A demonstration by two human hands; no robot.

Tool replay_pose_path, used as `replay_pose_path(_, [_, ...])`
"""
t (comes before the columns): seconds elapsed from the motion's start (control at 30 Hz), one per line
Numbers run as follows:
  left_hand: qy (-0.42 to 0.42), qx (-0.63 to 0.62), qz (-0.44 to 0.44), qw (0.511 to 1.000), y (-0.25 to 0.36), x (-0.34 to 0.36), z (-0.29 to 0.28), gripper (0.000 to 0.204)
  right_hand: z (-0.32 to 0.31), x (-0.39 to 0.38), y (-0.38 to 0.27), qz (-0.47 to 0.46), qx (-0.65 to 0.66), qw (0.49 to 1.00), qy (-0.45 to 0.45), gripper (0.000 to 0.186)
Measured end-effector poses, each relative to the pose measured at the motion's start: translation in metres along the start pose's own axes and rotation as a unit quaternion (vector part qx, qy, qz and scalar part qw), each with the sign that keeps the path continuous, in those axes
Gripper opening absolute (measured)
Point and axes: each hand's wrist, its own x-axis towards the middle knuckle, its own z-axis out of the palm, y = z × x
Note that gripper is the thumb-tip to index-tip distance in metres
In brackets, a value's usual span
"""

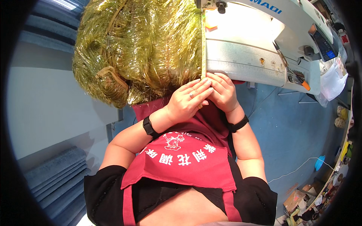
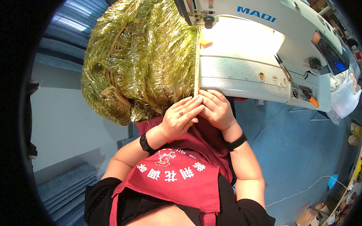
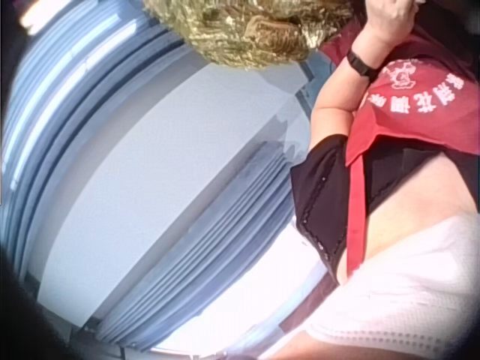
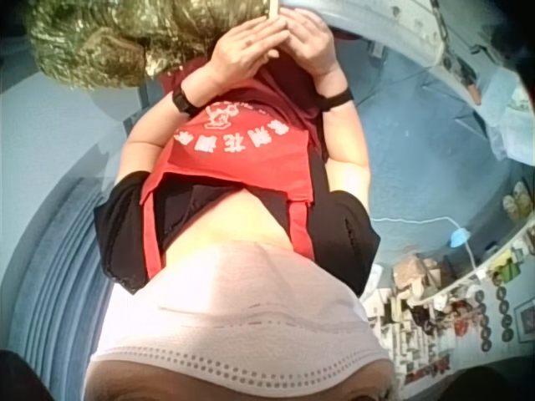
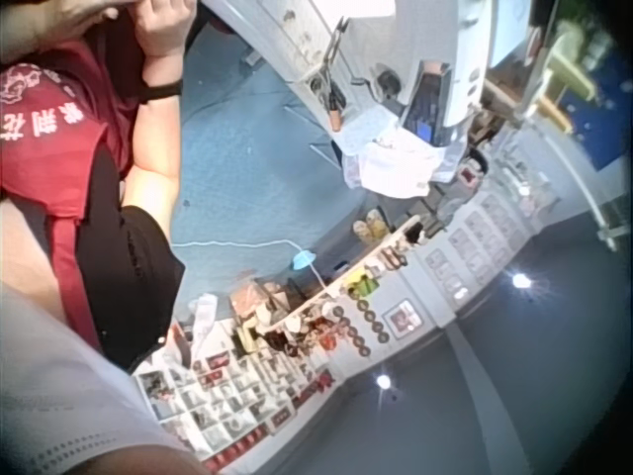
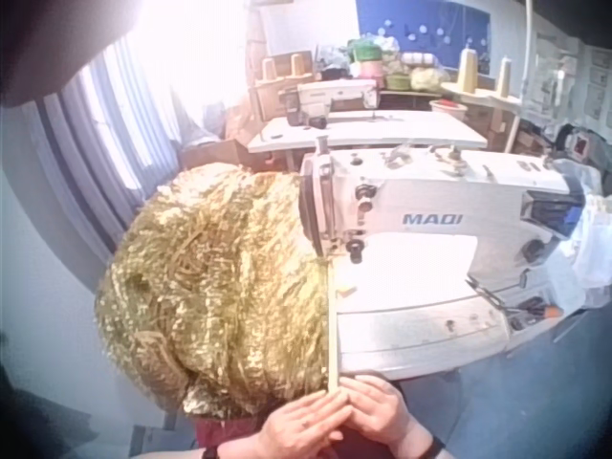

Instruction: The person sews a gold tinsel garland using a sewing machine. They guide the garland under the needle, adjust its position, and operate the machine to stitch along its length.

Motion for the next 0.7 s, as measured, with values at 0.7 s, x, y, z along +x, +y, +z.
replay_pose_path(0.7, [0.000,0.009,0.012,1.000,-0.0080,0.0068,-0.0038,0.040,-0.0009,0.0087,0.0043,0.003,0.012,1.000,0.014,0.025])
